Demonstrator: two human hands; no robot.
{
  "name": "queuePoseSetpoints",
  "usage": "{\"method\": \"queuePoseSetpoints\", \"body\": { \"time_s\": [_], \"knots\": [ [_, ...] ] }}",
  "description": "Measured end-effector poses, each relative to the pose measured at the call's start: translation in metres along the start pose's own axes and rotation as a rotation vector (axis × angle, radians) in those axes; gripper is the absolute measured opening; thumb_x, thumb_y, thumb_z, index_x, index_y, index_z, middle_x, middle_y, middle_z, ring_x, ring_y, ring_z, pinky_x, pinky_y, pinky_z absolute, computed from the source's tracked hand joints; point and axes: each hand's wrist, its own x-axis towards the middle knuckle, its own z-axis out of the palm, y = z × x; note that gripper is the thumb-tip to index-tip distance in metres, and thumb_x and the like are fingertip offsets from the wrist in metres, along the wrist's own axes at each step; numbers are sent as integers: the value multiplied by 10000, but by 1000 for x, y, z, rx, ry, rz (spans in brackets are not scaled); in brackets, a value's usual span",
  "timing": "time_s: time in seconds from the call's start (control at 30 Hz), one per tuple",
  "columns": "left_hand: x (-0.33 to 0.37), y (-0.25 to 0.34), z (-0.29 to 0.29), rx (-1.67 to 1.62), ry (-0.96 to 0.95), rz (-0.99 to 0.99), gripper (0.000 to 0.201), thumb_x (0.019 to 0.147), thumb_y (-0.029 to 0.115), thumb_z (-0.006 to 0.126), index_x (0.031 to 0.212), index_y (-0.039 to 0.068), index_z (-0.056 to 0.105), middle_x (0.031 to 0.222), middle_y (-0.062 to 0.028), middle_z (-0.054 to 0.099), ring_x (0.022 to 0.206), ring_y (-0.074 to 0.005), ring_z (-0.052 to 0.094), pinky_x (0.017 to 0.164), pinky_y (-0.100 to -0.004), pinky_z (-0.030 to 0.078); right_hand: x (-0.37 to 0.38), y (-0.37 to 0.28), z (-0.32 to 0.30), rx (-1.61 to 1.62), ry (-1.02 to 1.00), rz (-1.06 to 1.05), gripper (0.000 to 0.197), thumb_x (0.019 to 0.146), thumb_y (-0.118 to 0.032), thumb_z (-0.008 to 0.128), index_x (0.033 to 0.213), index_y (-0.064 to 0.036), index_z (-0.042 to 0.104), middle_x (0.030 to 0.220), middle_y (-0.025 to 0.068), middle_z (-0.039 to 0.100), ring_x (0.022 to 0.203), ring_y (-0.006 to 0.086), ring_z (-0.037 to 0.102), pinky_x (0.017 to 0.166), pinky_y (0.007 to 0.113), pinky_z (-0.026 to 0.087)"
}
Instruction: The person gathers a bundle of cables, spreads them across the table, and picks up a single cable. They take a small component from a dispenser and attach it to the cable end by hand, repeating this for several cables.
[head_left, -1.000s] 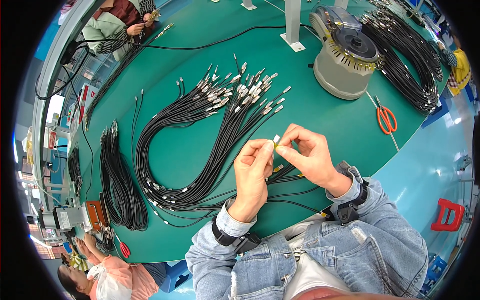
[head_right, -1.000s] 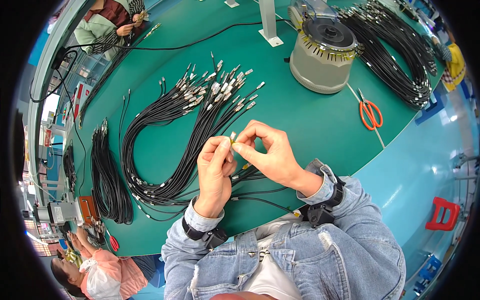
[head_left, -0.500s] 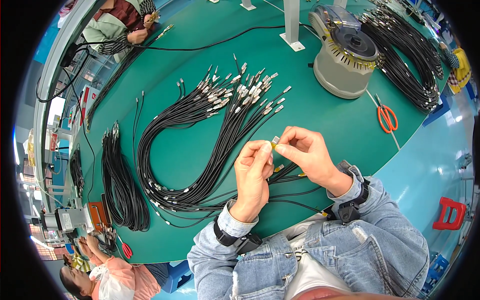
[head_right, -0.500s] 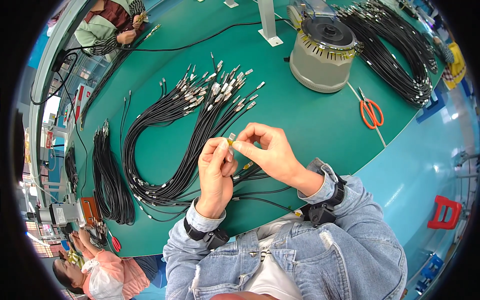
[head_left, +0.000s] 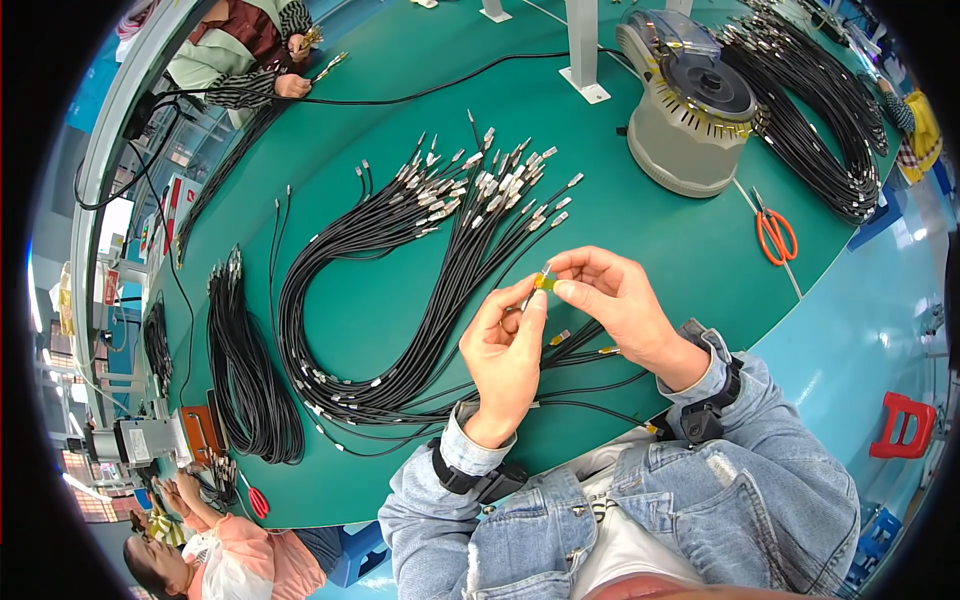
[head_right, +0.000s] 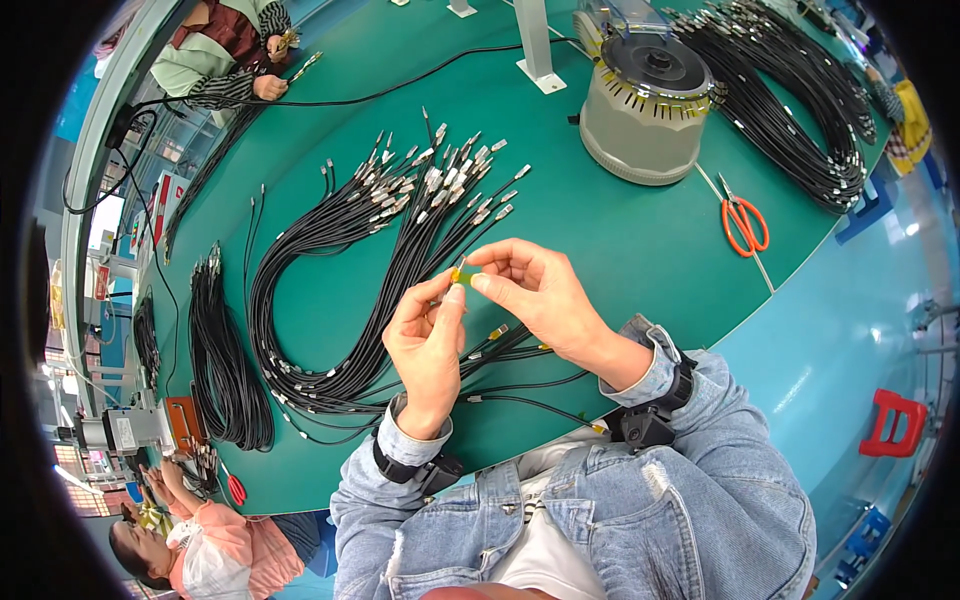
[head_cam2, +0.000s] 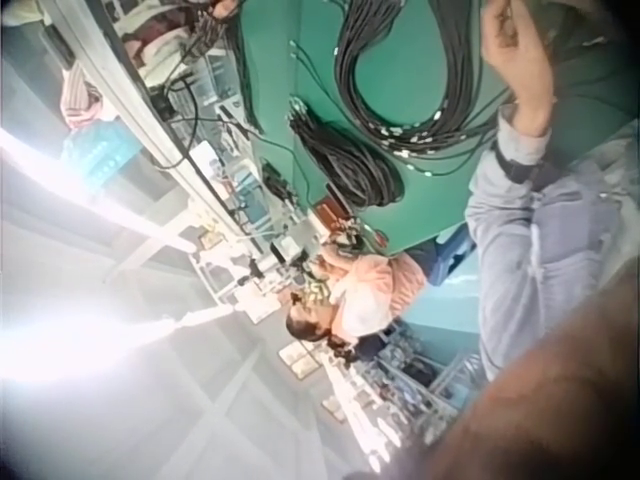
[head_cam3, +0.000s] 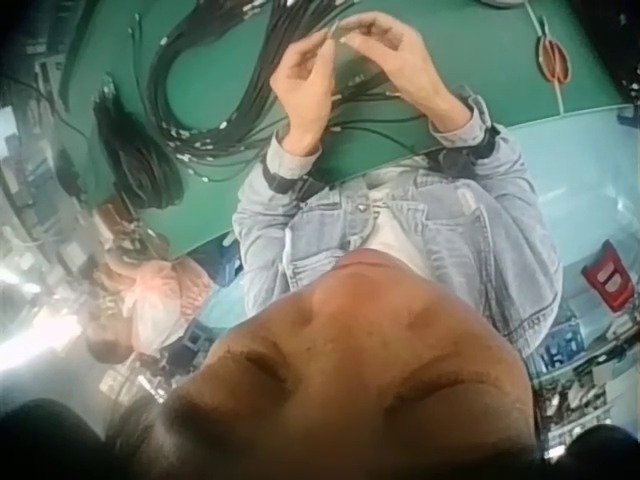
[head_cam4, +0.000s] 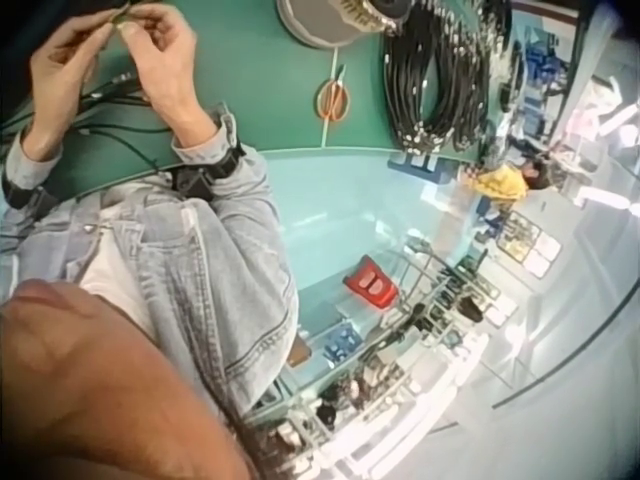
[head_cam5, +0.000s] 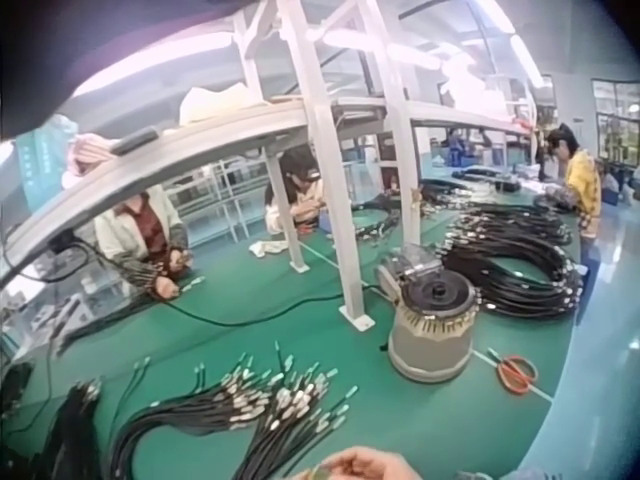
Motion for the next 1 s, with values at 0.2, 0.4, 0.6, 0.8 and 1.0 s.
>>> {"method": "queuePoseSetpoints", "body": {
  "time_s": [0.2, 0.4, 0.6, 0.8, 1.0],
  "knots": [
    [1, -1, 0, 34, 28, 51, 168, 843, 23, 585, 1005, -20, 580, 655, 29, 543, 460, 4, 387, 393, -150, 259, -2, -1, 0, 6, -53, -11, 144, 858, -120, 581, 941, -3, 568, 911, 36, 566, 847, 83, 523, 758, 244, 436],
    [0, -2, 3, 20, 28, 63, 138, 841, 22, 588, 972, -21, 583, 655, 5, 562, 442, -9, 401, 390, -148, 278, 0, 5, -6, -81, -89, -73, 117, 855, -120, 581, 859, -4, 566, 857, 31, 574, 812, 85, 526, 737, 247, 432],
    [0, 6, 3, -10, 2, -74, 91, 867, 77, 570, 897, -8, 581, 662, -45, 601, 446, -38, 458, 396, -156, 318, 0, 3, -3, -46, -61, -73, 116, 850, -118, 586, 835, -4, 575, 817, 21, 579, 786, 83, 523, 719, 246, 431],
    [-3, 6, 3, 20, -62, -103, 144, 896, 136, 540, 879, -1, 580, 664, -52, 611, 459, -49, 484, 407, -162, 338, -1, 4, -3, -43, -55, -75, 128, 849, -125, 590, 823, 1, 586, 794, 20, 582, 765, 79, 521, 699, 244, 429],
    [-5, 6, 0, 13, -111, -141, 160, 909, 131, 521, 904, -23, 566, 665, -58, 588, 498, -50, 482, 449, -171, 377, -2, 5, -4, -58, -56, -83, 131, 843, -126, 599, 830, 4, 591, 792, 23, 583, 759, 79, 519, 691, 241, 426]
  ]
}}
